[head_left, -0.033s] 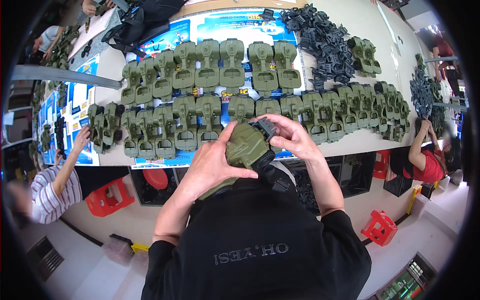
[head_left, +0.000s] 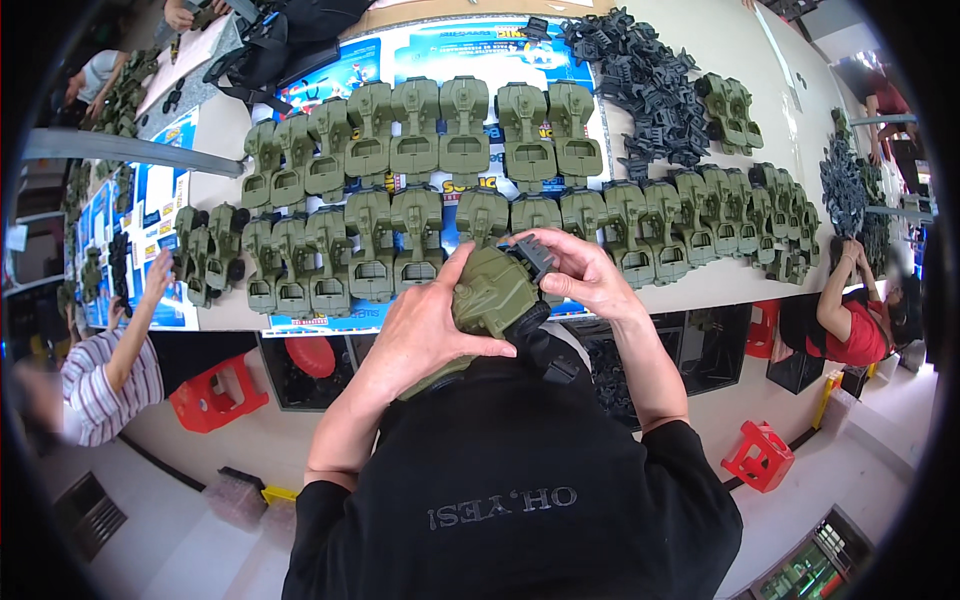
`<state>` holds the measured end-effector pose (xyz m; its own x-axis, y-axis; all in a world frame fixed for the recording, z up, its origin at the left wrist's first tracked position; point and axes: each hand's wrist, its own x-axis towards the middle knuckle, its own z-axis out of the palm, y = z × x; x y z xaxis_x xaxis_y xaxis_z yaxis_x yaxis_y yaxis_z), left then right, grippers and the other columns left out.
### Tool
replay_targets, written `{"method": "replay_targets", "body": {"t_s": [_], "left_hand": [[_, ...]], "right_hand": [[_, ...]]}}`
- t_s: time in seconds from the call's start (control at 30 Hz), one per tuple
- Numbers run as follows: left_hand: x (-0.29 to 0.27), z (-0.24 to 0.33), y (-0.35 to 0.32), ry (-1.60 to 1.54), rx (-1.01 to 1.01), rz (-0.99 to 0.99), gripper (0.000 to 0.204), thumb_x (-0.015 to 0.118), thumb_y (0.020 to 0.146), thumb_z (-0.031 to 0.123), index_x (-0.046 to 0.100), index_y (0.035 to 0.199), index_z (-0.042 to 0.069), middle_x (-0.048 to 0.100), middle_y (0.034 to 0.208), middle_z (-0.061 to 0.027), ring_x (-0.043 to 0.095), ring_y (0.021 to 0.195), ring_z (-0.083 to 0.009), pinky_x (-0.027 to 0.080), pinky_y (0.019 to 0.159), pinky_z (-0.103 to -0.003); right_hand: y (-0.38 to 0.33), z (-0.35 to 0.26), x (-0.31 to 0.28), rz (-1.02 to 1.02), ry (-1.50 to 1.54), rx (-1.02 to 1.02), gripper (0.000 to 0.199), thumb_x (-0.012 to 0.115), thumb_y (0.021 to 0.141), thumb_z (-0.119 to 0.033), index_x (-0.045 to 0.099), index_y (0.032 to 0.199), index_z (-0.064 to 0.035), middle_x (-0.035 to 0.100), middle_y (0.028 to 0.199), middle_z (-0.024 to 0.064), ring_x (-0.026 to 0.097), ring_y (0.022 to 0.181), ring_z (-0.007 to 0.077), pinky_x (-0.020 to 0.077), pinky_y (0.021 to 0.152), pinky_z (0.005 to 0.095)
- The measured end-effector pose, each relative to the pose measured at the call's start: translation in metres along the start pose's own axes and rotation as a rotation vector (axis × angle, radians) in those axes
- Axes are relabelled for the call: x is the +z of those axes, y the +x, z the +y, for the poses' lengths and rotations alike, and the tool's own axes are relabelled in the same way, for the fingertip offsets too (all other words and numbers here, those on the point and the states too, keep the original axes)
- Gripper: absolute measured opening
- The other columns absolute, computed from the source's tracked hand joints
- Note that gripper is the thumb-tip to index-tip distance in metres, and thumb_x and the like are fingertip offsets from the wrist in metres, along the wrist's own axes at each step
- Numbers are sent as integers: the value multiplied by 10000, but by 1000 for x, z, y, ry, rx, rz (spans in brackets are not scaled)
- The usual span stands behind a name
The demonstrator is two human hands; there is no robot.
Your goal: The person repeatedly picks up green plastic toy bodies and black plastic wheels from a table. They insert the wheels into the toy bodies by hand, then place the assembled units back onto the table. The process is repeated continuously throughout the clip.
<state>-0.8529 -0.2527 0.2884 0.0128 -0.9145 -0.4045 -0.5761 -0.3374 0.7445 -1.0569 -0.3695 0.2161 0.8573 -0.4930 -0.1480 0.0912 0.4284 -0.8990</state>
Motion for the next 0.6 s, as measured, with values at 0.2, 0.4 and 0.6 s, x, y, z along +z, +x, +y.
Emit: {"method": "replay_targets", "body": {"t_s": [0.2,0.4,0.6], "left_hand": [[3,6,-6,130,-26,8,1115,834,507,508,311,1356,9,634,942,-257,631,864,-399,499,782,-443],[0,2,-8,38,-4,-55,1069,828,533,482,318,1354,25,650,906,-234,636,846,-393,503,786,-430],[0,-2,-5,-19,52,-26,1062,826,545,459,310,1361,18,651,949,-222,634,872,-389,497,816,-417]], "right_hand": [[-5,6,-4,-40,-136,-141,460,667,821,-87,538,1262,-107,529,1273,95,556,938,136,470,766,288],[-10,-10,-3,-73,-533,-251,485,696,785,-112,545,1245,-80,575,1196,113,572,927,173,457,724,313],[-11,-25,5,-24,-431,-136,503,678,816,-136,497,1268,-10,532,1203,107,567,918,171,458,759,300]]}}
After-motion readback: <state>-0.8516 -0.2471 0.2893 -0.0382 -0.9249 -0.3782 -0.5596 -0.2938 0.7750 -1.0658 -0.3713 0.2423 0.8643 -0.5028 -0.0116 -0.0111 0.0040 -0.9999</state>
